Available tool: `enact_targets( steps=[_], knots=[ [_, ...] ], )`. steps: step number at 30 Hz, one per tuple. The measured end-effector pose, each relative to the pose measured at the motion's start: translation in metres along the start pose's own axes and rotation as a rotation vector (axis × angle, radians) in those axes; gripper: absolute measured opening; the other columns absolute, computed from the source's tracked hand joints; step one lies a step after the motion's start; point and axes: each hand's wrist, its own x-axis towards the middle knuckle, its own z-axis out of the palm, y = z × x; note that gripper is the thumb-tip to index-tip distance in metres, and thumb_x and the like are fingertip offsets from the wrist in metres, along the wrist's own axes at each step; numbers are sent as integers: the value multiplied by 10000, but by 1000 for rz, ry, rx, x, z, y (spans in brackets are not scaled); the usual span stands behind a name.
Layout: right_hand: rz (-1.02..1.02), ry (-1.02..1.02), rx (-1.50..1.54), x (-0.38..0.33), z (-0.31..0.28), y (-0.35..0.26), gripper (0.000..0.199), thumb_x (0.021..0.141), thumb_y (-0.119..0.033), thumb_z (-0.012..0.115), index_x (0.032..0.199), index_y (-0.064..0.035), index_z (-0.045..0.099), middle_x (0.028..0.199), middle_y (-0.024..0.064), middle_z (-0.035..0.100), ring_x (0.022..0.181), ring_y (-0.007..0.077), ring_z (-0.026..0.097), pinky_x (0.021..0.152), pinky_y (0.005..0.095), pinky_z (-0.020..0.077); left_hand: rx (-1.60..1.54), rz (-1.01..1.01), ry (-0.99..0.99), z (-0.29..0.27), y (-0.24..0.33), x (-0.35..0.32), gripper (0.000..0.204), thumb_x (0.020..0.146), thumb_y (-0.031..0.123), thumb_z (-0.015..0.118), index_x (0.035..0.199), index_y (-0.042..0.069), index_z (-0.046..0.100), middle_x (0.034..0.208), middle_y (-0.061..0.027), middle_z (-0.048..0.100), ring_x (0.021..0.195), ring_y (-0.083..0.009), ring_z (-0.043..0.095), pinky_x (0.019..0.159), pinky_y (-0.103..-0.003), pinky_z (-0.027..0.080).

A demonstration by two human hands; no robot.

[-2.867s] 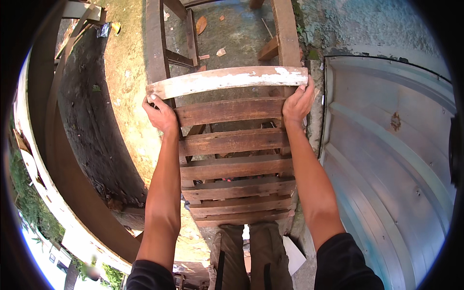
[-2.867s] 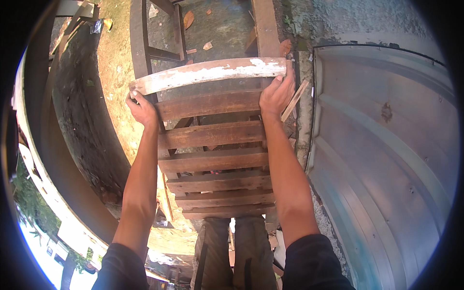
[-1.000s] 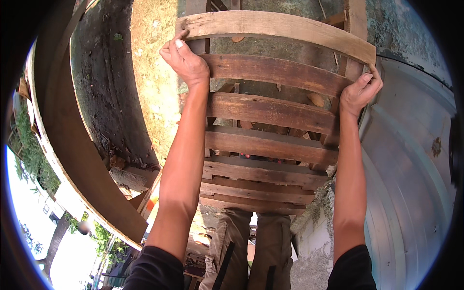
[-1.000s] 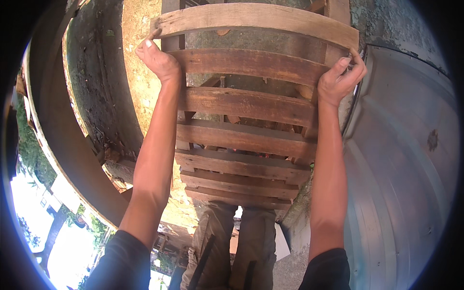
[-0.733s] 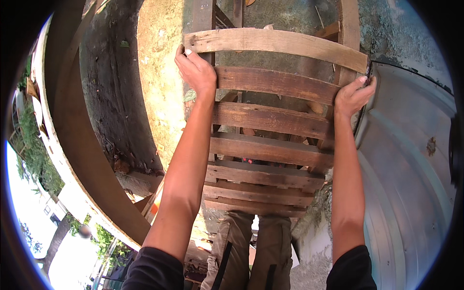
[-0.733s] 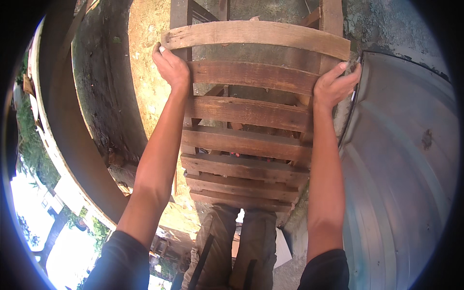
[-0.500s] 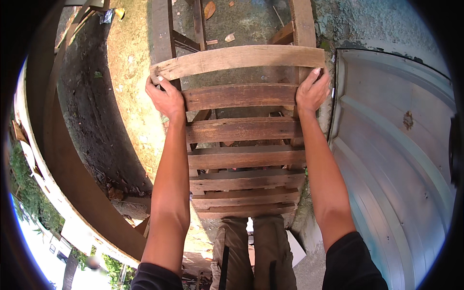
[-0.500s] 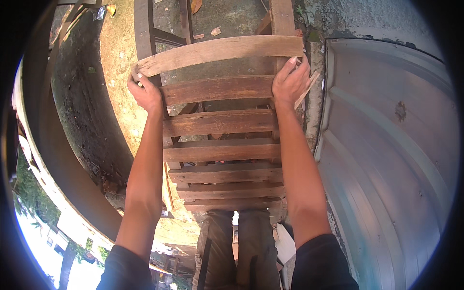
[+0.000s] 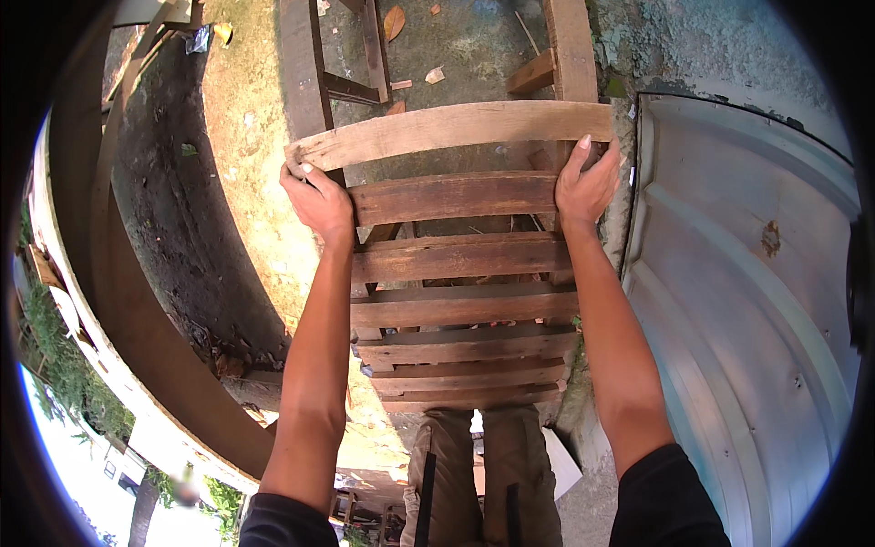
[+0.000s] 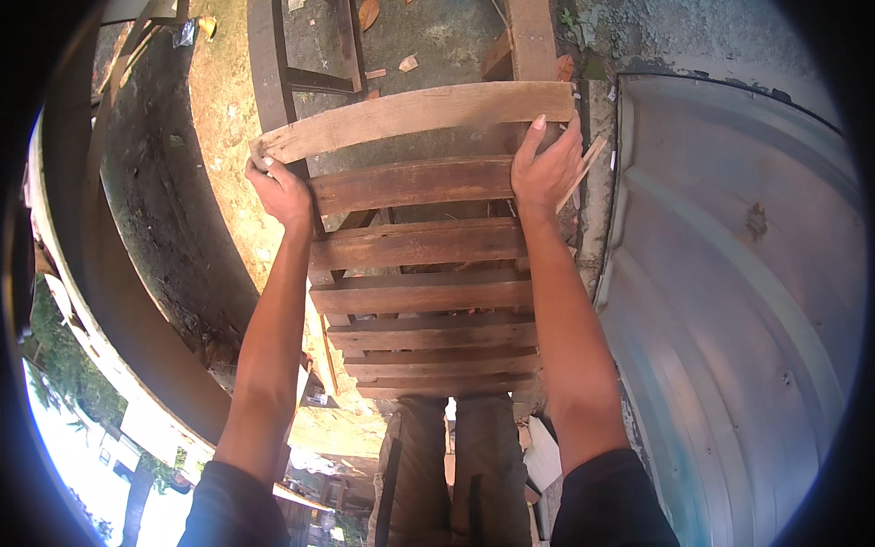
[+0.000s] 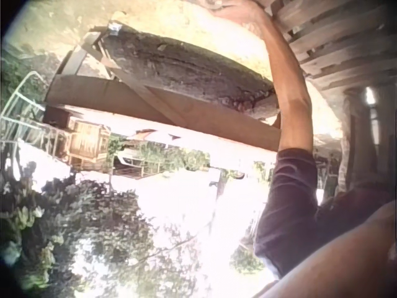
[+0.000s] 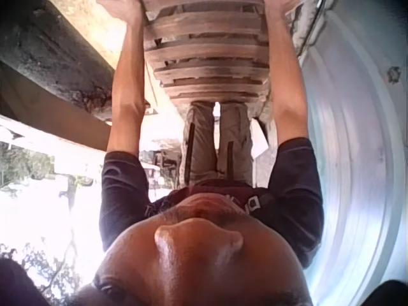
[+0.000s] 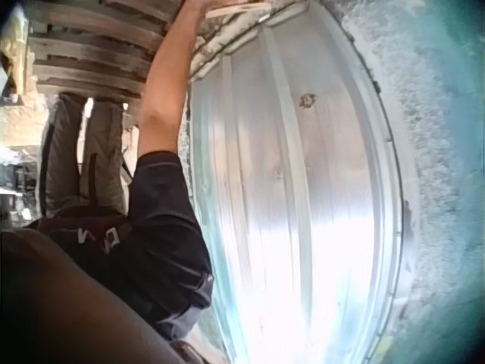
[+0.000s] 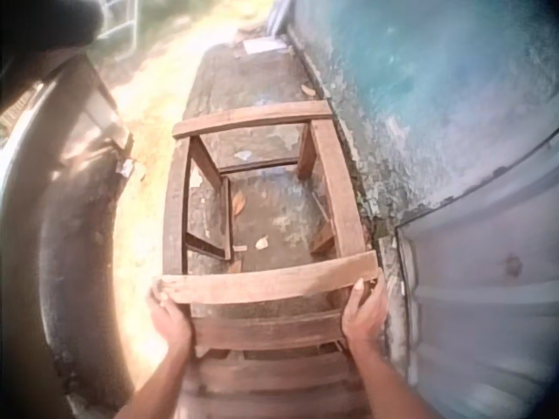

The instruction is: The person sits on the ground and uses a hand saw to cut wooden planks from a pallet. They repeatedly position planks, saw through them, and remove the cut pieces.

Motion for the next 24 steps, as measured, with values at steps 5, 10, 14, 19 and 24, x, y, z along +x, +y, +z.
enact_targets(
  steps=[5,10,14,19,24],
  knots=[
    [8,-26,34,-2,-1,-2,643,1033,-449,464,1421,63,425,1295,291,580,1224,431,535,1064,510,347,-25,-37,-10,-3,0,2,494,1012,279,422,1370,-59,447,1318,-308,549,1179,-465,536,1025,-507,383],
    [-88,124,105,-6,4,12,569,1051,-418,445,1364,57,453,1232,254,572,1151,406,532,1006,505,363,-275,-14,95,0,-14,0,458,977,228,427,1305,-91,462,1275,-318,541,1136,-435,532,1029,-482,369],
    [-174,261,390,-9,4,25,533,1079,-405,388,1293,76,467,1238,265,488,1142,393,490,1020,485,372,-567,52,212,-2,-31,2,391,979,175,403,1250,-97,474,1189,-257,531,1113,-364,513,1029,-436,372],
    [-411,259,501,-15,-1,18,628,1070,-439,373,1412,88,381,1298,251,477,1166,365,504,1041,463,370,-585,312,252,-4,-36,-4,432,913,94,412,1291,-109,464,1289,-238,457,1182,-336,464,1084,-429,342],
    [-232,217,306,-13,1,14,663,1055,-432,411,1447,98,349,1416,293,463,1294,431,470,1093,539,305,-392,235,244,0,-26,-2,518,960,189,469,1385,-104,430,1380,-280,448,1305,-424,424,1137,-468,310]
  ],
)
